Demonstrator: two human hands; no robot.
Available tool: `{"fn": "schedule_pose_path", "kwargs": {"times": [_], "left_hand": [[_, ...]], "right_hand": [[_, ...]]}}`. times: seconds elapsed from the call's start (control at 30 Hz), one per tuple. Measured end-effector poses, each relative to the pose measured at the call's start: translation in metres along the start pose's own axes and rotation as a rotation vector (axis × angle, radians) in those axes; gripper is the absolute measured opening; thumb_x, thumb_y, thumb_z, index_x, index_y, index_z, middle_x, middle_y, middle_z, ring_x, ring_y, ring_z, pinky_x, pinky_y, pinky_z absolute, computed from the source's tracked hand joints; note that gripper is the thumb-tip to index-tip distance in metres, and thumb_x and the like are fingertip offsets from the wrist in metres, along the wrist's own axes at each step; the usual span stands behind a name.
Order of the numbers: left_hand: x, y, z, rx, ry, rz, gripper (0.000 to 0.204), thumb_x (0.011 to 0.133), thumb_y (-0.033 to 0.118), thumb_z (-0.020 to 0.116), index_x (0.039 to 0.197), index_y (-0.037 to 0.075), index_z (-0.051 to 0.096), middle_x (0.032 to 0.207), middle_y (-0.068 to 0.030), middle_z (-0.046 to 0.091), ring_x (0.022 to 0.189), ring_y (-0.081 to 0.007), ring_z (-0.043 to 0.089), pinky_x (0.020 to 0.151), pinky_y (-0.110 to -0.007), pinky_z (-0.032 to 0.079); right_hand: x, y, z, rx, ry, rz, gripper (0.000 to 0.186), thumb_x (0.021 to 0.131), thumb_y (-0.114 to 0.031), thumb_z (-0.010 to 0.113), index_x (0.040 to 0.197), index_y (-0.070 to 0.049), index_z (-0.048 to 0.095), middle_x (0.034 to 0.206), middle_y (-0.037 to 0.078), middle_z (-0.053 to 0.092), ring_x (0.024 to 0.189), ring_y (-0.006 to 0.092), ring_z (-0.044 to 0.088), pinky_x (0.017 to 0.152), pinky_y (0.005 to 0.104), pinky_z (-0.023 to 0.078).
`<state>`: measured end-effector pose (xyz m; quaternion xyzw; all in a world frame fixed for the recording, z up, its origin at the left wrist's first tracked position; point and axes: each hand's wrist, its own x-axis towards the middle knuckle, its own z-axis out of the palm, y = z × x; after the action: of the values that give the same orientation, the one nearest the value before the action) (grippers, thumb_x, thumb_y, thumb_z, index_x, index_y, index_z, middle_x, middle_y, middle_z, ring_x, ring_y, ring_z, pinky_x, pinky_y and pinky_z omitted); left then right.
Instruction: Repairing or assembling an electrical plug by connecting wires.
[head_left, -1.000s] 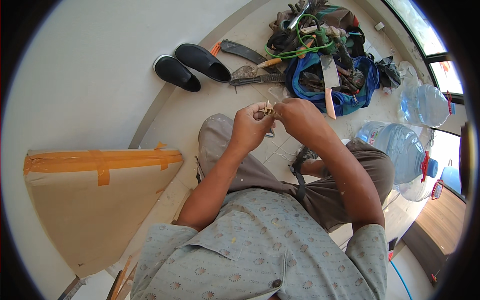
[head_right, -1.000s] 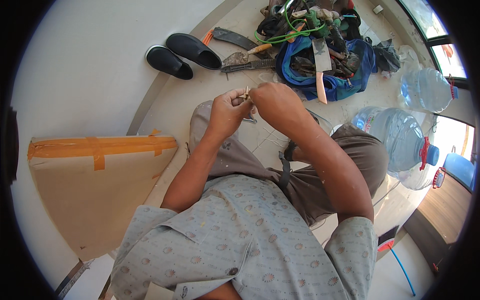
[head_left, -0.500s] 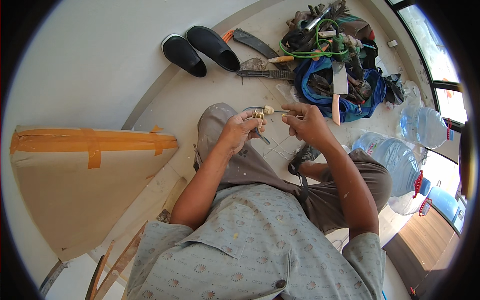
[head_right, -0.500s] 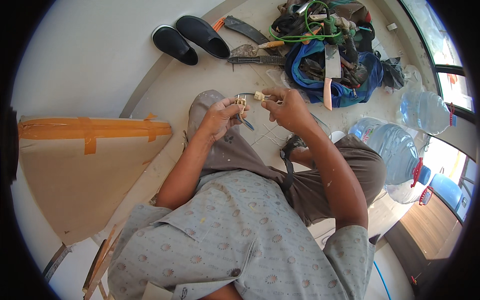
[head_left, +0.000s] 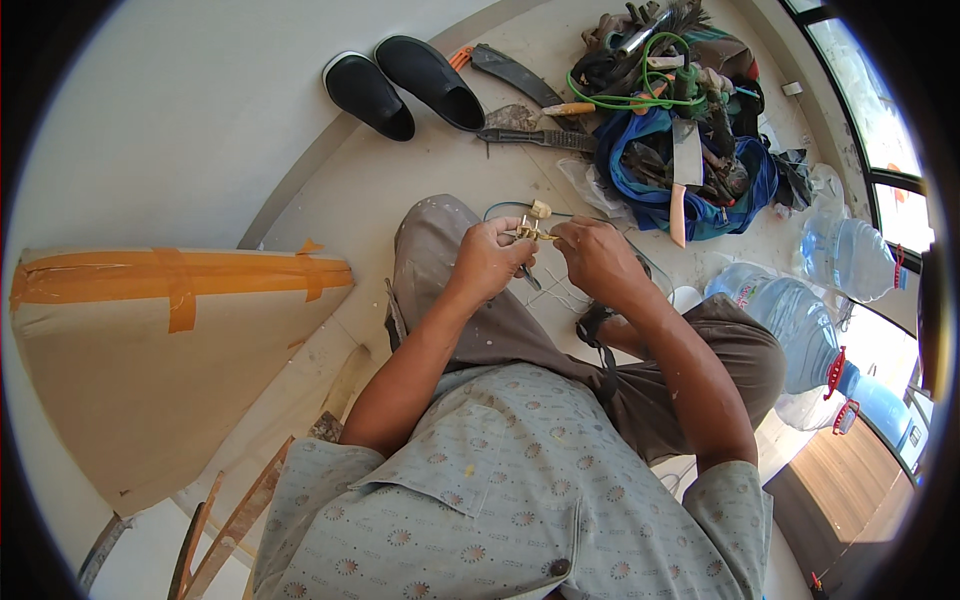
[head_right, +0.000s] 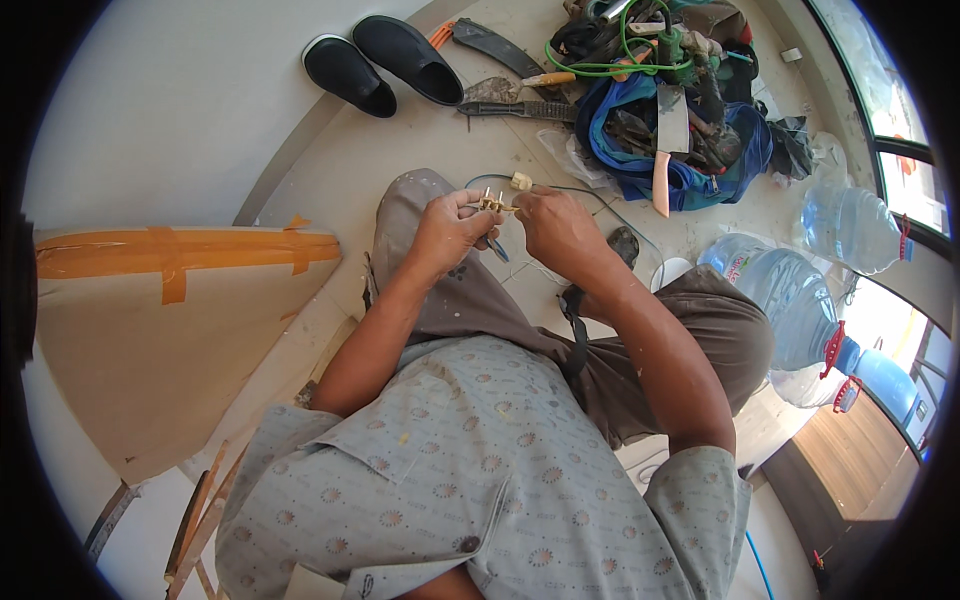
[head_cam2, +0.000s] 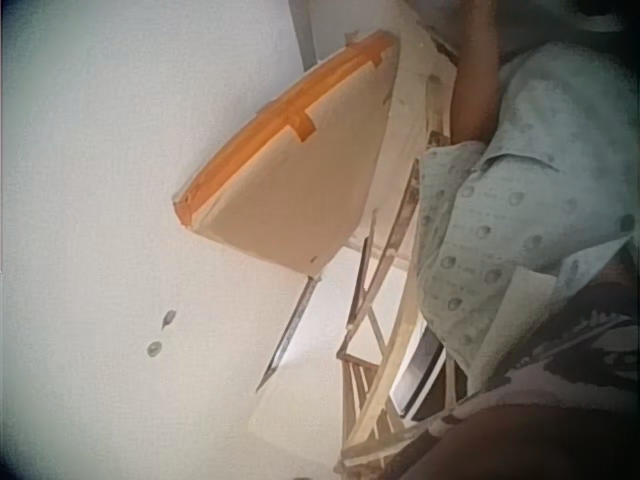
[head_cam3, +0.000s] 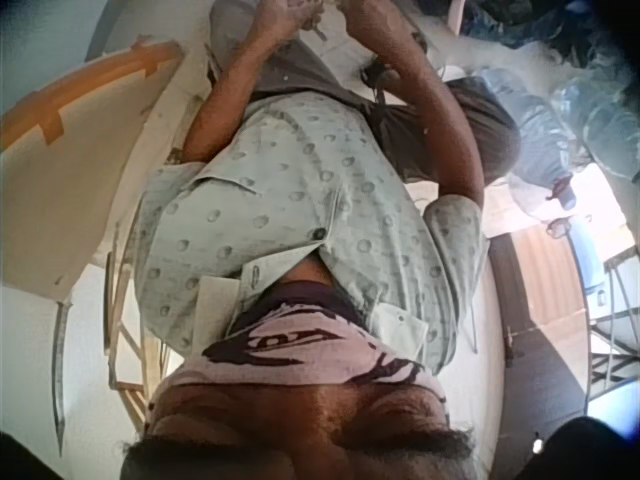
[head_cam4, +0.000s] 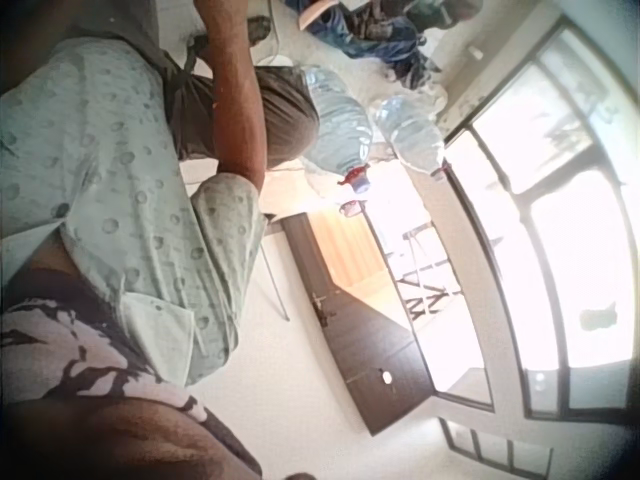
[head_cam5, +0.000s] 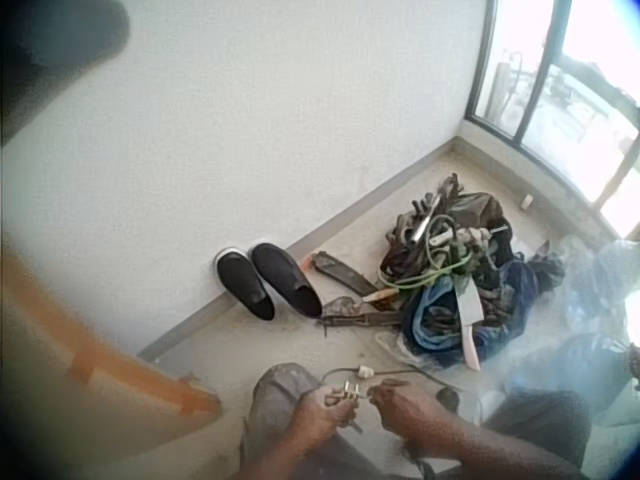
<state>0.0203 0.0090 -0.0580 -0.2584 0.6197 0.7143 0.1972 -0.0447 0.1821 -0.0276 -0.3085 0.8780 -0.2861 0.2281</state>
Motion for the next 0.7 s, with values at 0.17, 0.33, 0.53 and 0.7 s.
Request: {"fn": "schedule_pose_path", "kwargs": {"times": [0.17,0.33,0.53,0.7], "left_hand": [[0.000,-0.001,0.001,0.002,-0.018,0.025,0.040,0.084,0.010,0.066,0.117,-0.011,0.055,0.077,-0.0051,0.067,0.061,-0.0066,0.058,0.054,-0.020,0.046],[-0.001,-0.001,0.001,0.045,-0.026,0.025,0.041,0.085,0.010,0.066,0.119,-0.011,0.054,0.078,-0.0051,0.068,0.061,-0.0064,0.058,0.054,-0.021,0.046],[-0.003,-0.004,0.002,0.069,-0.031,0.044,0.036,0.087,0.010,0.064,0.117,-0.008,0.057,0.077,-0.0040,0.067,0.061,-0.0057,0.057,0.054,-0.020,0.046],[-0.003,-0.014,0.001,0.147,-0.071,0.057,0.029,0.088,0.010,0.062,0.114,-0.004,0.060,0.077,-0.0026,0.066,0.061,-0.0050,0.056,0.054,-0.020,0.045]], "right_hand": [[0.000,-0.004,-0.001,-0.127,0.013,-0.007,0.010,0.084,-0.012,0.058,0.083,-0.003,0.063,0.083,0.014,0.060,0.082,0.0348,0.062,0.069,0.0456,0.047],[0.000,-0.004,0.003,-0.181,0.057,-0.059,0.008,0.082,-0.011,0.059,0.084,-0.005,0.064,0.084,0.011,0.061,0.083,0.0321,0.063,0.068,0.0435,0.049],[0.001,0.000,0.000,-0.270,0.036,-0.247,0.007,0.075,-0.007,0.059,0.082,-0.005,0.063,0.086,0.009,0.059,0.088,0.0280,0.059,0.072,0.0405,0.048],[-0.001,0.003,0.003,-0.352,-0.014,-0.376,0.006,0.074,-0.007,0.060,0.080,-0.006,0.061,0.088,0.006,0.056,0.091,0.0252,0.056,0.073,0.0390,0.047]]}}
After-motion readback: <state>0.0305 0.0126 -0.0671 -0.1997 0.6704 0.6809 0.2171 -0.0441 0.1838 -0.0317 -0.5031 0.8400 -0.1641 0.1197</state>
